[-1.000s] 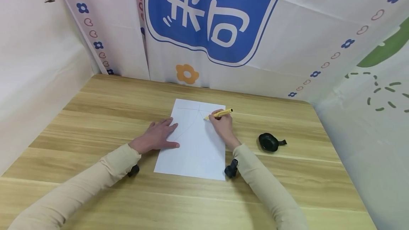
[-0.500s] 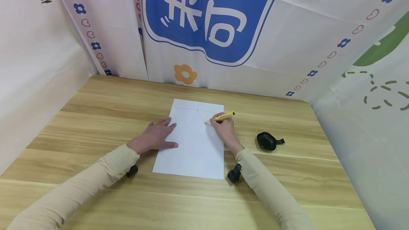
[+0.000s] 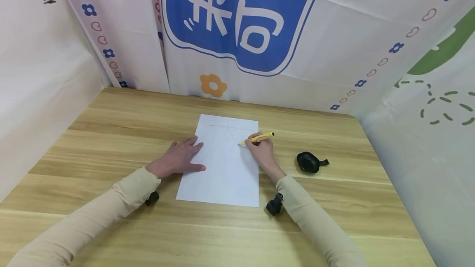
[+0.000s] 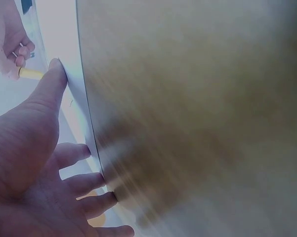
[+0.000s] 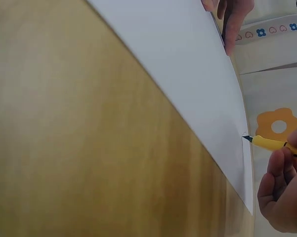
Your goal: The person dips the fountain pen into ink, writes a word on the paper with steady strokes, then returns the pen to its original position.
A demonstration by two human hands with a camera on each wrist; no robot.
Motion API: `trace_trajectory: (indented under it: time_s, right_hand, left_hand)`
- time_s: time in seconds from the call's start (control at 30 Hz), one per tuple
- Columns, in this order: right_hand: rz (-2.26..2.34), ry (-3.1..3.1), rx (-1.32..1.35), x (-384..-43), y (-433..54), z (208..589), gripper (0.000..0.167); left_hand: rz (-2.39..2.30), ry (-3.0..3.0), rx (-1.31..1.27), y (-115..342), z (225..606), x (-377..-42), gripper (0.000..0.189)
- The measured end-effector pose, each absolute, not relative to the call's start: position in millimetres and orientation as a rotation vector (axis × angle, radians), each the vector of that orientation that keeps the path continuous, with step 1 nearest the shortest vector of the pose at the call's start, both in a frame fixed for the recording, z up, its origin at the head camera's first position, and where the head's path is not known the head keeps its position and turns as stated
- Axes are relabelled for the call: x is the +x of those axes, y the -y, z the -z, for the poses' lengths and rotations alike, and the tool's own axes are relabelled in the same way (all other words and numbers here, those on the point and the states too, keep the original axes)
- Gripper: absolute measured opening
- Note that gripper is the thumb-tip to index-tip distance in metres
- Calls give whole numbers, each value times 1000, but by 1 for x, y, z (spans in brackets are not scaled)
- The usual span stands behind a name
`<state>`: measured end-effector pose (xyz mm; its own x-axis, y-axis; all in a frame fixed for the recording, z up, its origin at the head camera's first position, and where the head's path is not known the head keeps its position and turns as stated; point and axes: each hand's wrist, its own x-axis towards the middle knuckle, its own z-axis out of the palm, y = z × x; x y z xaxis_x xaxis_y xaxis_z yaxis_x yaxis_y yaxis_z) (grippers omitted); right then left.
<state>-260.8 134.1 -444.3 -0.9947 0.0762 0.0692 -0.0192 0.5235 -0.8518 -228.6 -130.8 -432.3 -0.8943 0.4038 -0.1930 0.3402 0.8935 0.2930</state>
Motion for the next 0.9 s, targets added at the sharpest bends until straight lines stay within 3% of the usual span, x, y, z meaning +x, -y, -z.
trace_trajectory:
  time_s: [0.9]
  right_hand:
    - [-1546, 2642, -25, -237, -153, 445, 13]
  left_hand:
    - [-360, -2816, 567, 132, 432, -228, 84]
